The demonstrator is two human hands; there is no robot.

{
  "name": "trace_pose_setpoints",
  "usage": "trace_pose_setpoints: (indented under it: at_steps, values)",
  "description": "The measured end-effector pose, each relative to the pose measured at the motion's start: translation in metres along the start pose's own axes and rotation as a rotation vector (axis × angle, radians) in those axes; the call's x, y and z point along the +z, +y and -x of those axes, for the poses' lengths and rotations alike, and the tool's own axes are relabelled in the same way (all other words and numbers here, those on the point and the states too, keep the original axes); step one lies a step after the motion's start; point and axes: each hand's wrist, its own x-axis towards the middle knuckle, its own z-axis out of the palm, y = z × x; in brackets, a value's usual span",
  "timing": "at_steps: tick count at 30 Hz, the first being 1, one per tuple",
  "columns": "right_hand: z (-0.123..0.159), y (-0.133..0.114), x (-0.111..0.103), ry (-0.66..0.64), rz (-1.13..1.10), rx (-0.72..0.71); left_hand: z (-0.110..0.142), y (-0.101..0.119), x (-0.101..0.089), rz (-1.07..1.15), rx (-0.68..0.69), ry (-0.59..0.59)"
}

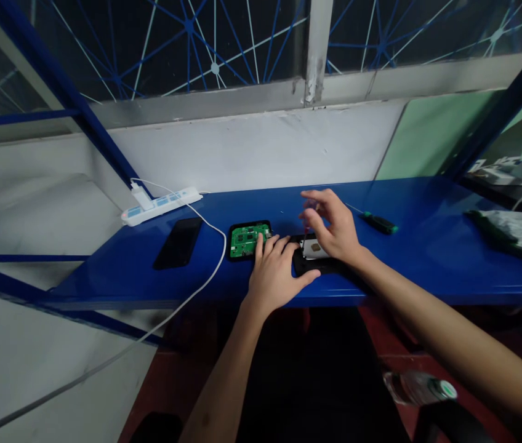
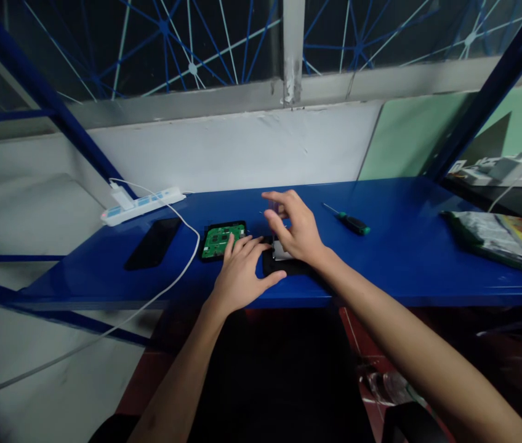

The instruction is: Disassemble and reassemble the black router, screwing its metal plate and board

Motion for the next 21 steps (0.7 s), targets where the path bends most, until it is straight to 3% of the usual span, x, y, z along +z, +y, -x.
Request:
trace_pose_setpoints:
  at_steps: [4, 12, 21]
  values:
    - [0.0009, -0.0009, 0.0008, -0.028, -0.078, 0.033, -0.0001, -0.0002, 0.0008, -0.004, 0.002, -0.003]
    - [0.0014, 0.0017, 0.0035, 0.064, 0.037, 0.009, -0.0012, -0.0008, 0.0005, -0.014, 0.016, -0.046]
    - [0.0039, -0.0013, 0.0008, -0.030, -0.045, 0.090, -0.0008, -0.0004, 0.0015, -0.022, 0.022, -0.045]
